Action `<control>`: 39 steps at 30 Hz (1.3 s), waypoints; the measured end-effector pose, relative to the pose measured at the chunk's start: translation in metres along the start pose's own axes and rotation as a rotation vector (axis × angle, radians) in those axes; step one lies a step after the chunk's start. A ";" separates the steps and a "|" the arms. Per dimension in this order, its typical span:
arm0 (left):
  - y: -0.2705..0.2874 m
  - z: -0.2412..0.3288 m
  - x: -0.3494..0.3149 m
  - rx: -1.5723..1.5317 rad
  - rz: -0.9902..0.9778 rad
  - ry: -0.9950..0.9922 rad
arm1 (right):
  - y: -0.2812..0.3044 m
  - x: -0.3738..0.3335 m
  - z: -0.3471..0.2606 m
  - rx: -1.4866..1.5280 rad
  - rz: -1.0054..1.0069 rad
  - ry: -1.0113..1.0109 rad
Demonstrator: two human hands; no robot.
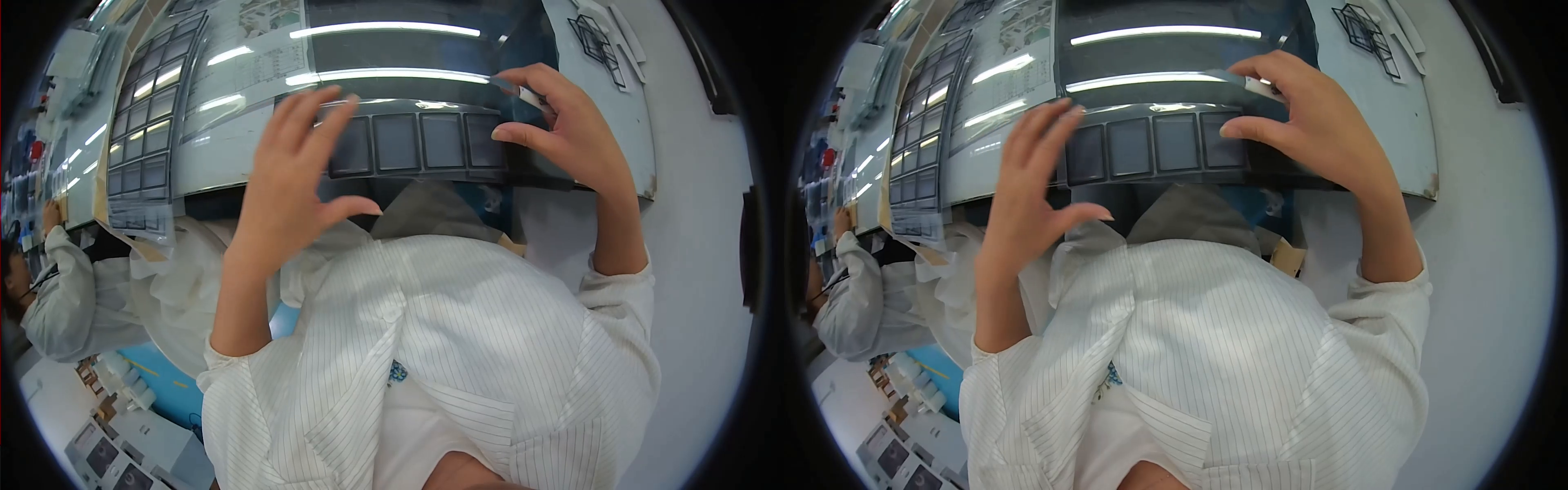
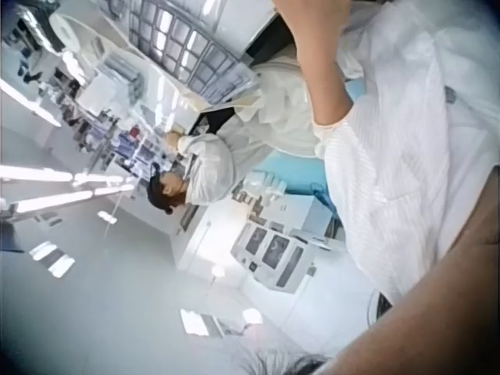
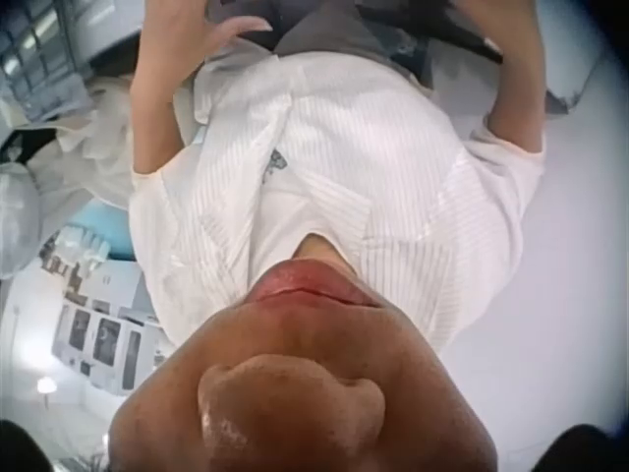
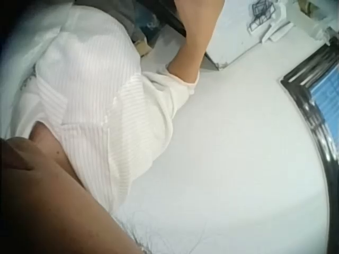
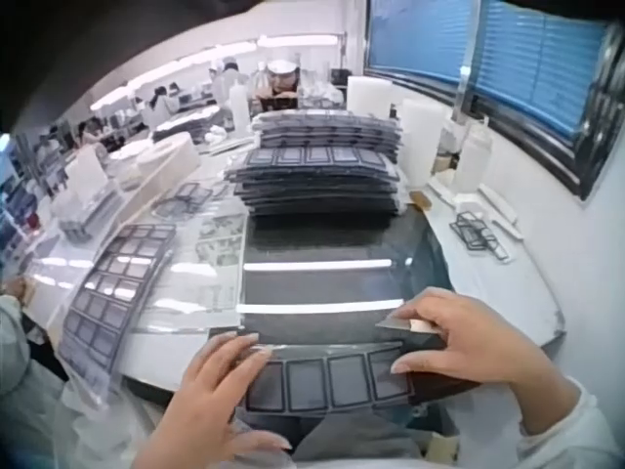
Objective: The recorder is inspecting and cleaning individual cells of a large grid sheet using a small stylus tool at a factory workbench.
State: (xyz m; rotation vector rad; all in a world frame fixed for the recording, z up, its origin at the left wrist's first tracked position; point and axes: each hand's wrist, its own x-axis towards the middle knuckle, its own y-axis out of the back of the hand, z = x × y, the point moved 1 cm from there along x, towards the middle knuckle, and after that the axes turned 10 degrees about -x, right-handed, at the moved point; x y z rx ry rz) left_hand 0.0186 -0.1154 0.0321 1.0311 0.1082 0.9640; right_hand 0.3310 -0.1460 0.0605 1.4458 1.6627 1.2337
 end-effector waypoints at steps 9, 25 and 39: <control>-0.003 -0.003 0.016 0.104 -0.163 -0.202 | -0.007 0.030 0.021 0.185 -0.140 0.031; 0.037 -0.033 0.044 0.039 0.207 -0.095 | -0.013 0.126 -0.036 0.640 -0.664 0.212; 0.032 -0.043 0.036 -1.704 0.307 0.678 | -0.051 0.174 -0.059 0.769 -0.644 0.193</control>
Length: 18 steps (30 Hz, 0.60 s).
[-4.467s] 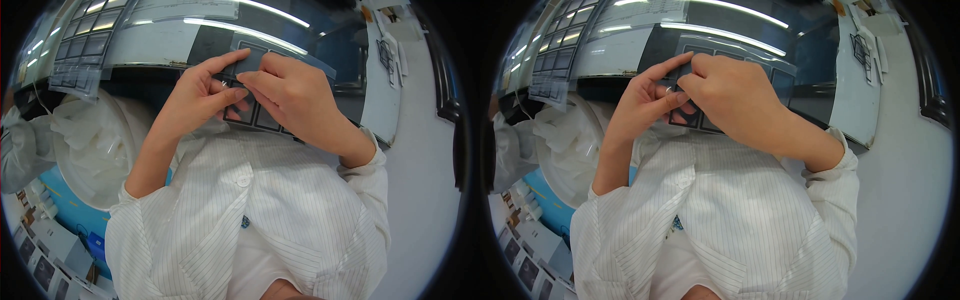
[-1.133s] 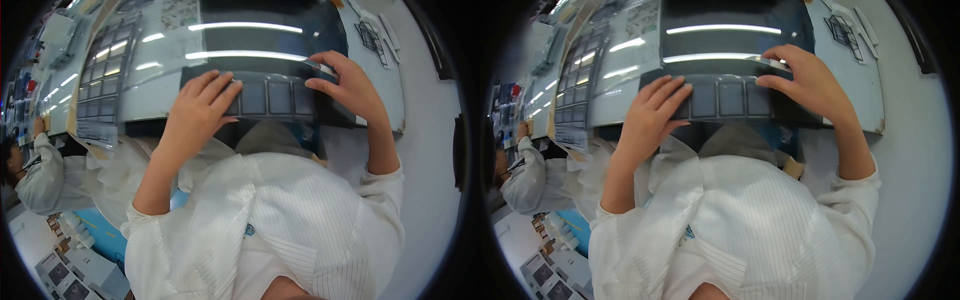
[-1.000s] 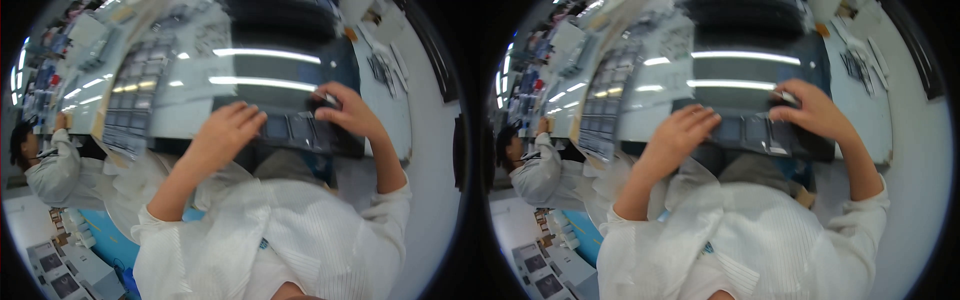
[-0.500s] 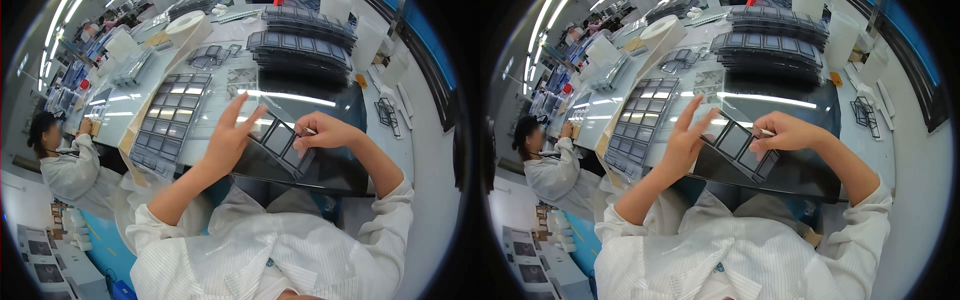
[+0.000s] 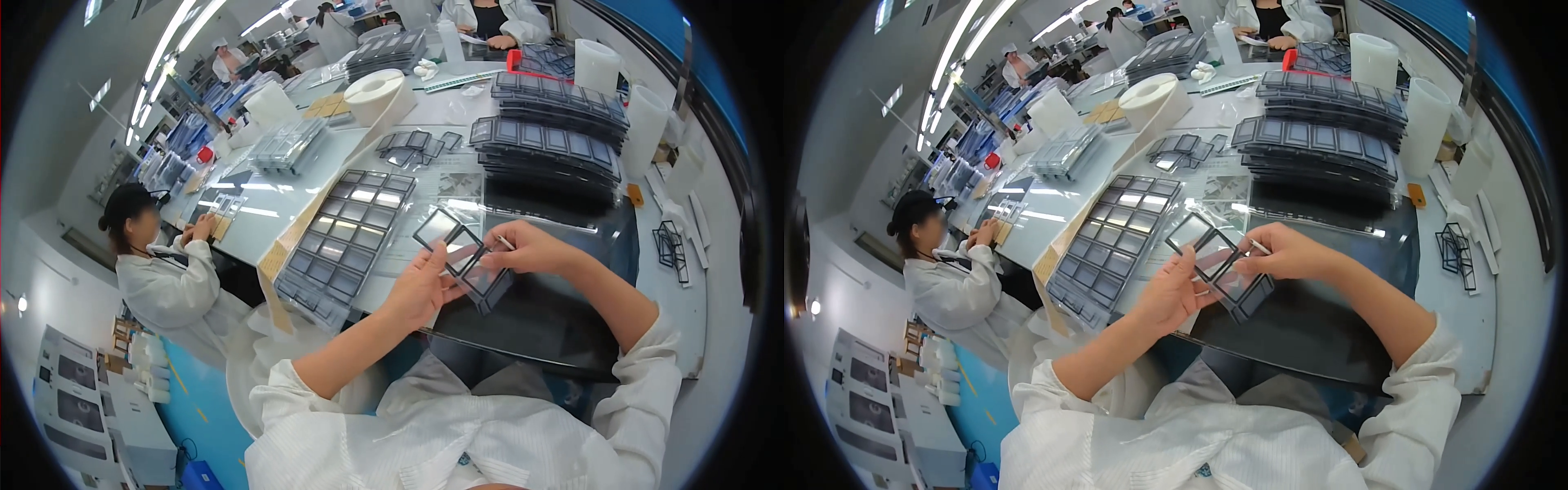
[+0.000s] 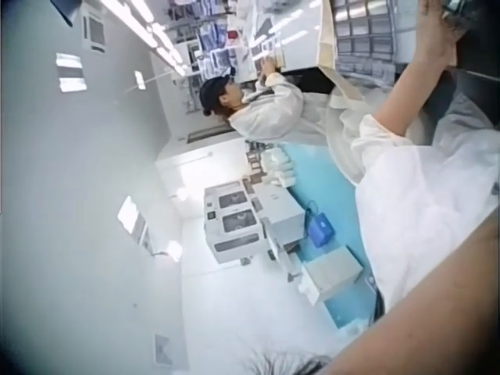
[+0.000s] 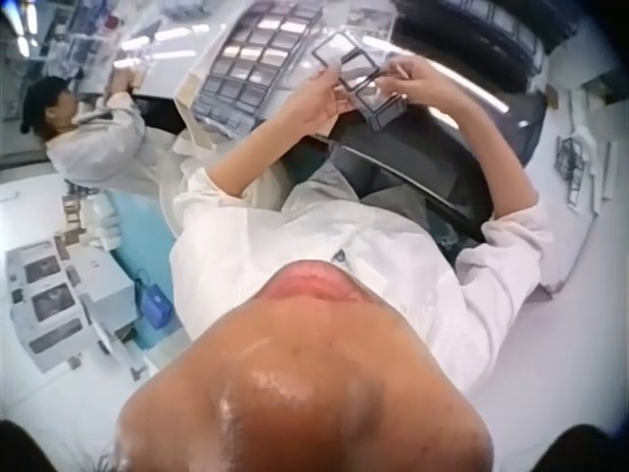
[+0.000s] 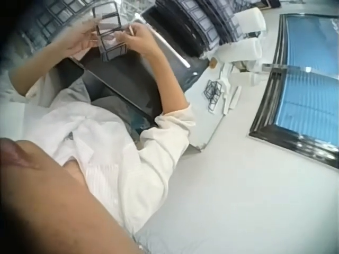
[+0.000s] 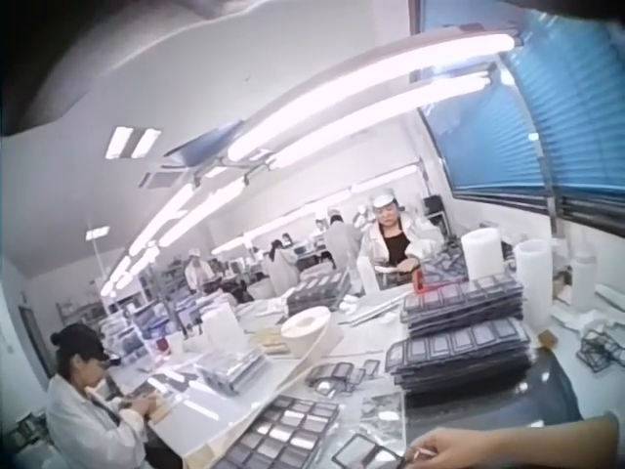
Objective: The recorder is inspecting and cleaning individual cells of a large grid sheet using a small stylus tool at a factory workbench.
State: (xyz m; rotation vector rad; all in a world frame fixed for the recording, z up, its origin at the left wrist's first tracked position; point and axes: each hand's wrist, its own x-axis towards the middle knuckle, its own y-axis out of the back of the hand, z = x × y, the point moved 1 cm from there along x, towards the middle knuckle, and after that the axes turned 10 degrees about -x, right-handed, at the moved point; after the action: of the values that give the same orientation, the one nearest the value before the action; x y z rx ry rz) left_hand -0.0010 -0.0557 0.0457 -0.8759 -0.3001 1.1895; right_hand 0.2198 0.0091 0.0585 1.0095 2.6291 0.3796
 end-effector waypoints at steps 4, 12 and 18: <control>0.006 0.038 0.019 0.075 0.068 -0.074 | -0.014 0.009 0.019 0.144 0.186 -0.001; 0.022 0.145 0.124 -0.019 0.148 -0.307 | -0.032 0.025 0.053 -0.180 0.430 0.138; 0.007 0.186 0.216 0.006 0.191 -0.294 | -0.032 0.013 0.035 -0.347 0.381 0.205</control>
State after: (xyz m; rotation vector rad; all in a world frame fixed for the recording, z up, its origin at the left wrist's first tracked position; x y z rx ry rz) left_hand -0.0406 0.2187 0.1110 -0.7353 -0.4586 1.4994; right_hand 0.2041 -0.0008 0.0130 1.4032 2.4024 1.0345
